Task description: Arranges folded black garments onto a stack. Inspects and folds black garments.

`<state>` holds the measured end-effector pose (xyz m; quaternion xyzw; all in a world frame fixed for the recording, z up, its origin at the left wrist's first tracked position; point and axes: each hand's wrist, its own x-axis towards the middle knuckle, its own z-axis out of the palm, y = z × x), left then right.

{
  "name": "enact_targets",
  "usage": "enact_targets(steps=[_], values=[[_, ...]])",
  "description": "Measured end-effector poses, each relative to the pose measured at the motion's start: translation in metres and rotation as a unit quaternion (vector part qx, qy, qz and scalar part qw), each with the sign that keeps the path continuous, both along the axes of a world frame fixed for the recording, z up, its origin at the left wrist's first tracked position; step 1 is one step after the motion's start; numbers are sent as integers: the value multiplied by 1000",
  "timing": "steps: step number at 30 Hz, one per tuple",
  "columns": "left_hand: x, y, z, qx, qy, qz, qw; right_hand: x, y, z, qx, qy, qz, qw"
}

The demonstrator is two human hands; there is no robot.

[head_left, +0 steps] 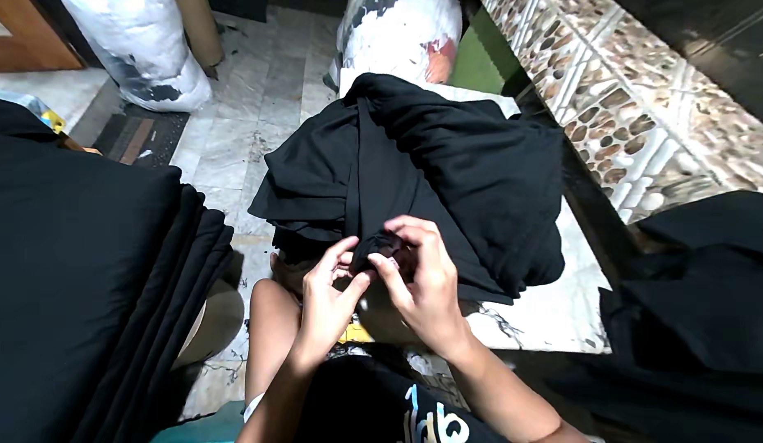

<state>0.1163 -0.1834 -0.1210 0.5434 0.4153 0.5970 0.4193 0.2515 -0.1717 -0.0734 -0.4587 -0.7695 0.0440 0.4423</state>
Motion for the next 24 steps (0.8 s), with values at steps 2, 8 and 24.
enact_targets(steps=[2, 8, 24], values=[[-1, -5, -2, 13, 53, 10, 998, 6, 1, 2, -29, -49, -13, 998], [-19, -17, -11, 113, 27, 5, 993, 45, -26, 9, -87, -163, 21, 983], [-23, 5, -10, 85, 64, 65, 992, 67, -11, 45, 221, 82, -27, 971]])
